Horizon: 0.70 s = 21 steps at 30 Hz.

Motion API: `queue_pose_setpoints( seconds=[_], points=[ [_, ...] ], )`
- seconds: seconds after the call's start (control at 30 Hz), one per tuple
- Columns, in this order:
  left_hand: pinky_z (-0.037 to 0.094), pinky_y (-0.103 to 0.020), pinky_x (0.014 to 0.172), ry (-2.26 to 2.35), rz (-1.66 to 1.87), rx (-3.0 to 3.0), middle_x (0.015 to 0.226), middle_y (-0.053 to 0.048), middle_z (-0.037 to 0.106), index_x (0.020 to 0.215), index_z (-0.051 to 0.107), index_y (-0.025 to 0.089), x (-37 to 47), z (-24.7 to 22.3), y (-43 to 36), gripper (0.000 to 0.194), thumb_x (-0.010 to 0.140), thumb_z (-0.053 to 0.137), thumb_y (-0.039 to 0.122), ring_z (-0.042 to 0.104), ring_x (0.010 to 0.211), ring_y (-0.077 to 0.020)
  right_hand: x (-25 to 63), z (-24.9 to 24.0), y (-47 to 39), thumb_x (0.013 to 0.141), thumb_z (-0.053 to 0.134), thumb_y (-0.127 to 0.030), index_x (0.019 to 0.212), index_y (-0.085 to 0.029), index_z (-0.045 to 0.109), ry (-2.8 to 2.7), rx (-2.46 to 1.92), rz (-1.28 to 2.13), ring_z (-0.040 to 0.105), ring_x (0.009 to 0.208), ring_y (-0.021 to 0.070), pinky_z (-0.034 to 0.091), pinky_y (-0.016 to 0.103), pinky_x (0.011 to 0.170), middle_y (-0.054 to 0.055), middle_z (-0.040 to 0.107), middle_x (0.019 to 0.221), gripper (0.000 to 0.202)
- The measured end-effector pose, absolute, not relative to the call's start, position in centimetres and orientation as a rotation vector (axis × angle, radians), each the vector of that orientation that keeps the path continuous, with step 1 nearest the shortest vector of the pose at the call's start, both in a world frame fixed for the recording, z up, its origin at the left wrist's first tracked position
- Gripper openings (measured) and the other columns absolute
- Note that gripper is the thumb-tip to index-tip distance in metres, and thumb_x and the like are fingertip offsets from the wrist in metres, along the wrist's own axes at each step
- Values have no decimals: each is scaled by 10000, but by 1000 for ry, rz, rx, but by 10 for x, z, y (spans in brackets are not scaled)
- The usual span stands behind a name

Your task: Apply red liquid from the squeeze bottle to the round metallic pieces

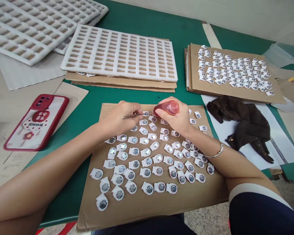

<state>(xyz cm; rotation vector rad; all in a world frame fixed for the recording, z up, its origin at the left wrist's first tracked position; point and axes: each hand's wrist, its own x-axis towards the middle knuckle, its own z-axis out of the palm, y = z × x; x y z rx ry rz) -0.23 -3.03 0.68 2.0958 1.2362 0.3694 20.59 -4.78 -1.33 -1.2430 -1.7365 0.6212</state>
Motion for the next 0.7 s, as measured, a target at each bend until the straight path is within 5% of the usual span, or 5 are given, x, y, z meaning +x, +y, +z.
queue_pose_setpoints(
  seconds=[0.7],
  points=[
    [362,-221,543,1249,385,2120,721,21,648,772,627,203,-3,7,-31,138,780,524,294,565,646,-121,206,-13,-48,711,680,-343,805,-196,611,-1751,-1220,642,609,742,123,501,295,749,6,643,815,188]
  ],
)
